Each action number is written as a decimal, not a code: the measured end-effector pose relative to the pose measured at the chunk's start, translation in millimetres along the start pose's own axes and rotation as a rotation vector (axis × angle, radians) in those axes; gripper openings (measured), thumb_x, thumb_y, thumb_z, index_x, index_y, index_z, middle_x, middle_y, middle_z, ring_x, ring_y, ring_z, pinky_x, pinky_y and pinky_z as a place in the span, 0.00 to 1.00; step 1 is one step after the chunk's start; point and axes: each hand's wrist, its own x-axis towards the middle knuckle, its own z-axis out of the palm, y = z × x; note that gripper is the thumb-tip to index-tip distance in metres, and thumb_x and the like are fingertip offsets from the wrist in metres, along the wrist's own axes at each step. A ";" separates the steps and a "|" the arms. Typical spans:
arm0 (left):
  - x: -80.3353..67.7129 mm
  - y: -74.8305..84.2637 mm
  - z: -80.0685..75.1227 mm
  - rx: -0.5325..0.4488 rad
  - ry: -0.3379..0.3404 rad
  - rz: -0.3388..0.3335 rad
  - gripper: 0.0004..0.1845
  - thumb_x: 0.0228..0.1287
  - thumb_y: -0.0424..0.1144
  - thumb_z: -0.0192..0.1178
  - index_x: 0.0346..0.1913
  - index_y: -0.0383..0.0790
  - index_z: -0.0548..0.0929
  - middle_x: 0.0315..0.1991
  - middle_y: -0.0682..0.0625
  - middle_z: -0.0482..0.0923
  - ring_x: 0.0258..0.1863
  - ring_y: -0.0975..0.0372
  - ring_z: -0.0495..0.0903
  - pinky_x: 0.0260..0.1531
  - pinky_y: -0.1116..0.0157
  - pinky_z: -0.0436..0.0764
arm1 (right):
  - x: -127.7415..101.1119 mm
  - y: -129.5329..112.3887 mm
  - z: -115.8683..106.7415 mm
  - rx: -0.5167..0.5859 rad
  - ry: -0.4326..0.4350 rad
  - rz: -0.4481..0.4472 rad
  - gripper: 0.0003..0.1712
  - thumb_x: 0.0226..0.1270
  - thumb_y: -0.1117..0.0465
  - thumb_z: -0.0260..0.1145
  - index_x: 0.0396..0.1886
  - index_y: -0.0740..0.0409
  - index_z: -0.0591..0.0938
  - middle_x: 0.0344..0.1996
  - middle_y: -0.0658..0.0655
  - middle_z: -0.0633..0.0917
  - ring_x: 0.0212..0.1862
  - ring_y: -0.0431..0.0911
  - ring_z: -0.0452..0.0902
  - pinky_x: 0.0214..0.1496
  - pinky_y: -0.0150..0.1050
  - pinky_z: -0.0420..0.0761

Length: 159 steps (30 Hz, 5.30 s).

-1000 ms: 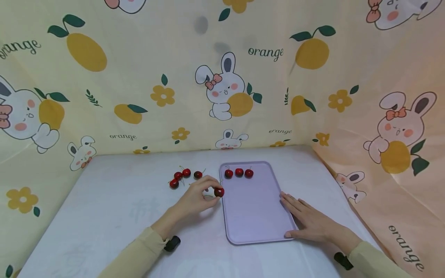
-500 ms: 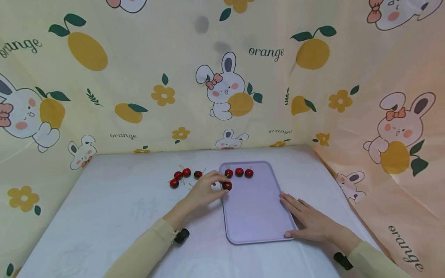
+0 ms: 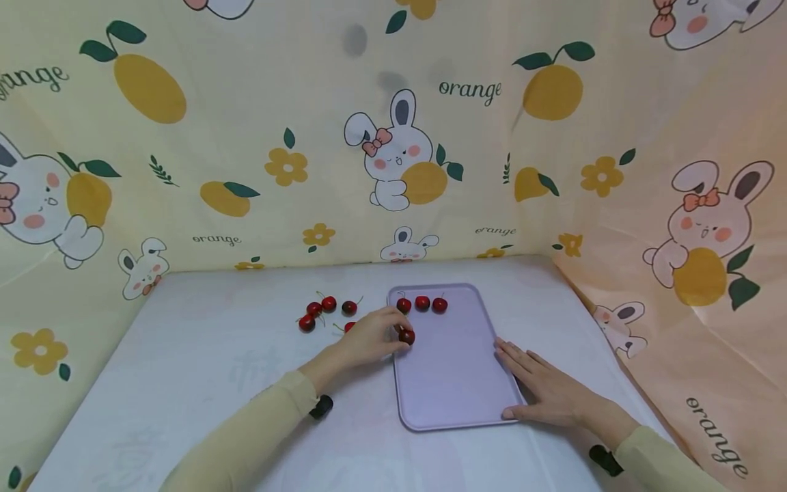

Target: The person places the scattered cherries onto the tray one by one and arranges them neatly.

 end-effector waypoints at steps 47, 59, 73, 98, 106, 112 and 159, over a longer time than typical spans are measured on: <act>-0.8 -2.6 -0.8 0.014 0.012 0.010 0.16 0.67 0.39 0.73 0.55 0.43 0.85 0.53 0.54 0.81 0.51 0.61 0.82 0.52 0.62 0.83 | -0.2 0.7 2.0 0.008 -0.010 0.006 0.64 0.61 0.21 0.62 0.85 0.52 0.54 0.85 0.53 0.50 0.82 0.57 0.51 0.74 0.21 0.27; -15.7 -5.0 -28.0 -0.099 0.236 0.055 0.14 0.68 0.33 0.70 0.54 0.43 0.86 0.52 0.55 0.82 0.47 0.62 0.82 0.47 0.50 0.84 | -1.9 -0.9 0.6 -0.003 -0.003 -0.001 0.64 0.61 0.21 0.62 0.85 0.54 0.55 0.84 0.55 0.52 0.81 0.58 0.52 0.74 0.21 0.27; -52.2 -28.5 -56.2 -0.037 0.287 0.063 0.13 0.66 0.30 0.71 0.50 0.44 0.86 0.49 0.53 0.83 0.44 0.56 0.84 0.41 0.53 0.84 | -1.9 -1.5 -1.1 -0.041 0.021 -0.024 0.63 0.62 0.22 0.63 0.84 0.56 0.56 0.84 0.57 0.53 0.81 0.58 0.53 0.76 0.23 0.29; -77.4 -47.9 -62.7 0.175 -0.166 -0.020 0.18 0.66 0.32 0.71 0.58 0.47 0.86 0.55 0.55 0.85 0.51 0.62 0.83 0.55 0.57 0.84 | -0.5 -0.5 -1.5 -0.032 0.024 -0.027 0.64 0.61 0.22 0.63 0.84 0.56 0.55 0.84 0.57 0.53 0.81 0.58 0.52 0.77 0.24 0.29; -80.1 -48.7 -56.8 0.216 -0.182 0.008 0.18 0.67 0.40 0.72 0.58 0.50 0.86 0.52 0.60 0.84 0.48 0.68 0.80 0.53 0.61 0.83 | -0.8 1.1 -1.1 -0.021 0.004 -0.017 0.65 0.61 0.21 0.62 0.85 0.55 0.54 0.84 0.56 0.51 0.82 0.58 0.51 0.77 0.23 0.28; -79.5 -42.9 -57.1 0.191 -0.179 0.006 0.18 0.67 0.44 0.72 0.58 0.50 0.86 0.52 0.61 0.84 0.47 0.69 0.79 0.53 0.62 0.83 | -0.7 1.8 -0.7 -0.027 0.012 -0.022 0.65 0.61 0.22 0.63 0.85 0.56 0.54 0.84 0.57 0.52 0.82 0.58 0.51 0.77 0.24 0.28; -71.5 -31.0 -51.9 0.035 0.124 0.120 0.18 0.62 0.34 0.76 0.54 0.42 0.86 0.49 0.53 0.84 0.49 0.56 0.84 0.54 0.52 0.84 | 0.0 0.8 0.9 -0.028 -0.006 0.006 0.65 0.60 0.21 0.63 0.85 0.52 0.53 0.85 0.53 0.50 0.82 0.57 0.50 0.82 0.50 0.47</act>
